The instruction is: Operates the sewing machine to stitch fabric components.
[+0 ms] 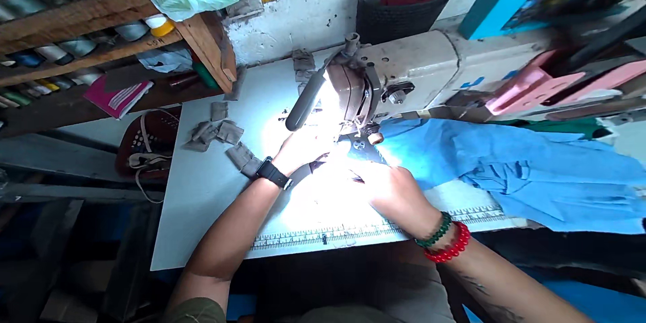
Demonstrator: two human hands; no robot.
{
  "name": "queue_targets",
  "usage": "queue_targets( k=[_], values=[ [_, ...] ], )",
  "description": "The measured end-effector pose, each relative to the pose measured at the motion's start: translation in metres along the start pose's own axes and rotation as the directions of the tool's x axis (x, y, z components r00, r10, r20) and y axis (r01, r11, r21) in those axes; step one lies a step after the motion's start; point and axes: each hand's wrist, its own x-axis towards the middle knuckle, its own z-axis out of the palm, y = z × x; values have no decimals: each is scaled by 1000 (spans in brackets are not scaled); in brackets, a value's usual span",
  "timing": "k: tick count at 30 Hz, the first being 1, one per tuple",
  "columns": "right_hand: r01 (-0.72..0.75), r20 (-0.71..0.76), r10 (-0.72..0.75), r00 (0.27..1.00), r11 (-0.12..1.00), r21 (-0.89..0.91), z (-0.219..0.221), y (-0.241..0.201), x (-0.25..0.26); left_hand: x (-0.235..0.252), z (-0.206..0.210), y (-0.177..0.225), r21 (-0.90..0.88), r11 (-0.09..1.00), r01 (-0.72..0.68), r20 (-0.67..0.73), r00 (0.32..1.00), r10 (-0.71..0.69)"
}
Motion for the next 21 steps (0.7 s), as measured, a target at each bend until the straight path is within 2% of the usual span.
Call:
queue_targets(
  k=[2, 7, 9, 12, 13, 16, 19, 21],
  values=[
    [10, -10, -10, 1000, 1000, 1, 1, -1, 2, 1, -1, -2, -10, 1000, -5, -2, 1000, 5],
    [54, -5, -54, 999, 997, -52, 3, -1, 7, 13, -5, -14, -84, 987, -137, -131, 983, 126],
    [1, 86, 4, 996, 999, -48, -6, -6, 3, 23, -9, -20, -65, 991, -120, -142, 984, 110],
    [-214, 284, 186, 941, 974, 70, -30, -12, -5, 39, -8, -56, 71, 997, -32, -194, 980, 45],
    [-229, 283, 193, 939, 969, 97, -31, -11, -7, 35, -15, -58, 99, 995, -4, -191, 981, 23],
    [-164, 182, 140, 973, 979, 123, -21, -15, -5, -9, -51, -26, 120, 993, -3, -5, 1000, 4],
    [-122, 79, 107, 991, 967, 222, -10, -32, 10, -43, -48, -26, 95, 992, -86, -57, 994, 91],
    [-67, 32, 61, 998, 969, 238, 0, -41, 24, -60, -45, -18, 48, 994, -96, -92, 991, 100]
  ],
)
